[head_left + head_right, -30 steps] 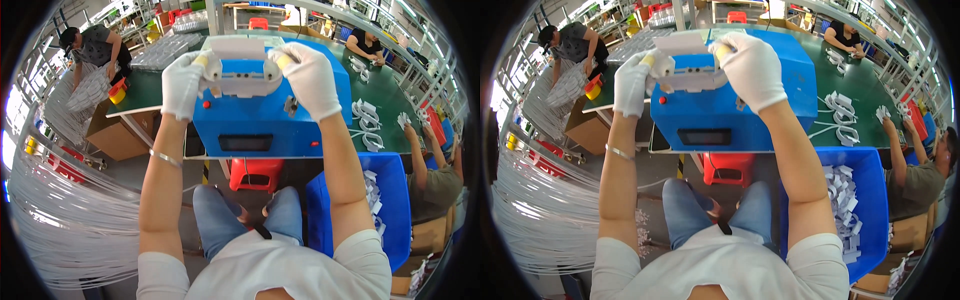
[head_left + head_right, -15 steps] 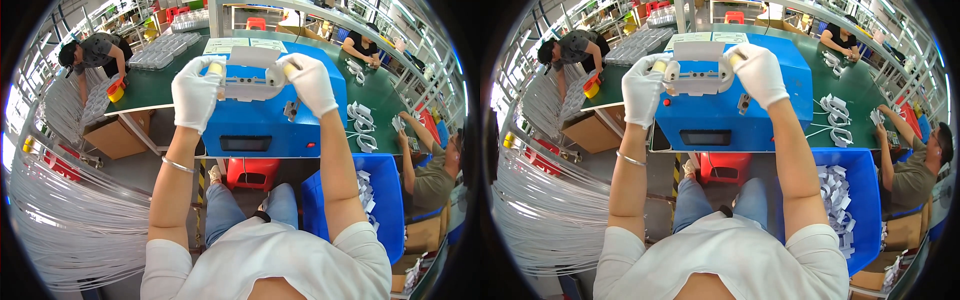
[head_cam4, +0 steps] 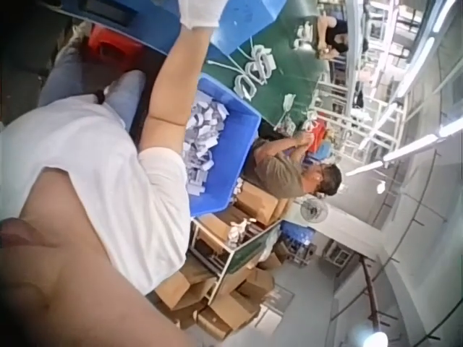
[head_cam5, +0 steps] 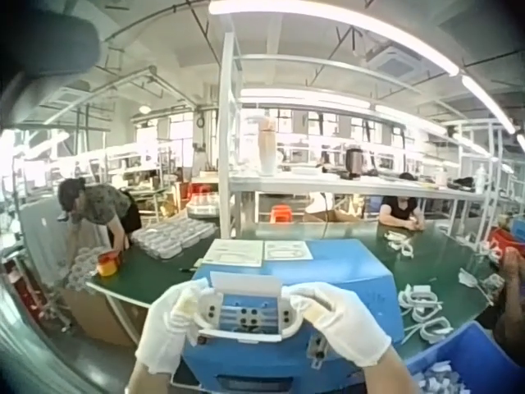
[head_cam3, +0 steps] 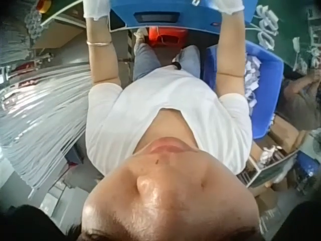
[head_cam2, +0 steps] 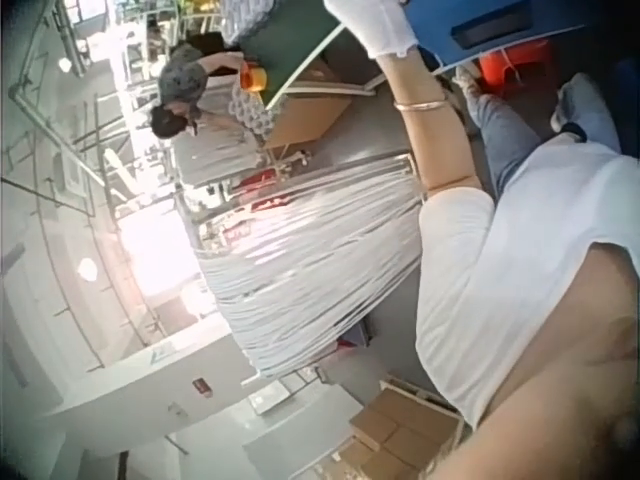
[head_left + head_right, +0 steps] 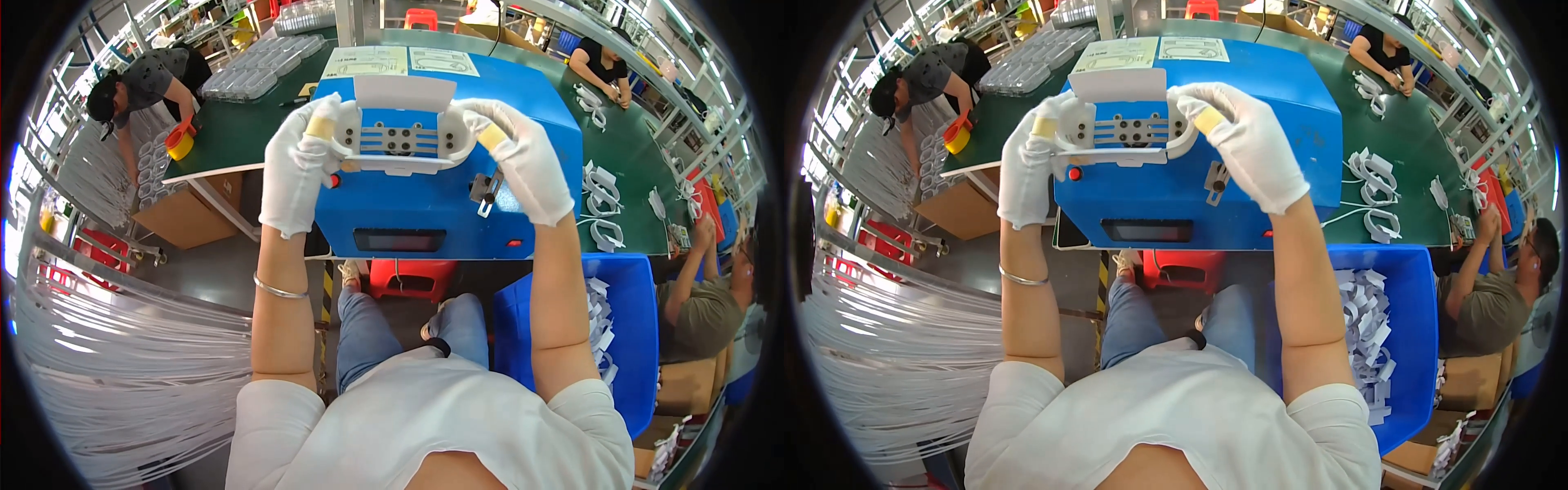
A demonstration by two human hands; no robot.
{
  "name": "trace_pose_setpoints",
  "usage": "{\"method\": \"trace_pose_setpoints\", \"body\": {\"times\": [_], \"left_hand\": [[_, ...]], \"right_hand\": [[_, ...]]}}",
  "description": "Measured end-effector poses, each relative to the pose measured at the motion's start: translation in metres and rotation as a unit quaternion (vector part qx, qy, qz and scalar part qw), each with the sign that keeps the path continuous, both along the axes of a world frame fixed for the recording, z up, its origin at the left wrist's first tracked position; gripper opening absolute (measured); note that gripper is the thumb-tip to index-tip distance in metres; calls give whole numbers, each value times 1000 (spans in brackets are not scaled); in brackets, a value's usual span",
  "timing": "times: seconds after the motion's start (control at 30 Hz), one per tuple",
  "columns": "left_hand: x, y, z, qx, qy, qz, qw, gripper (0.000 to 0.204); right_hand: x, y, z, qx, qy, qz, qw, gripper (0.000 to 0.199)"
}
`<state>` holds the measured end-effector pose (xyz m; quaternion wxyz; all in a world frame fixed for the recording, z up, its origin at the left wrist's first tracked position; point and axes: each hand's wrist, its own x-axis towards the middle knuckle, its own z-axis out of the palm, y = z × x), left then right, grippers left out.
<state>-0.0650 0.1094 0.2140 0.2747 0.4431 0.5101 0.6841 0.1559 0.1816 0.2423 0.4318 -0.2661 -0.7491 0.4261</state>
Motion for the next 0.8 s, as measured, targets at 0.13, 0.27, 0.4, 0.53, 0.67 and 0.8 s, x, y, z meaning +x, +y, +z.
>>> {"method": "trace_pose_setpoints", "body": {"times": [0.13,0.27,0.4,0.53,0.67,0.8], "left_hand": [[16,-18,-44,53,-129,4,990,42],[57,-35,-61,-42,-242,-111,963,37],[57,-17,-69,9,-340,-183,923,34],[56,-13,-69,-25,-300,-157,941,24],[33,-36,-62,-95,-83,-132,983,15],[-57,-106,-86,-8,301,254,919,16]], "right_hand": [[5,10,2,95,62,-6,994,32],[-19,-1,20,138,10,-25,990,32],[-44,5,18,220,-52,-29,974,19],[-51,6,10,330,-101,-126,930,14],[-45,-15,-5,304,-34,-179,935,31],[16,-49,-35,352,23,-262,898,30]]}}
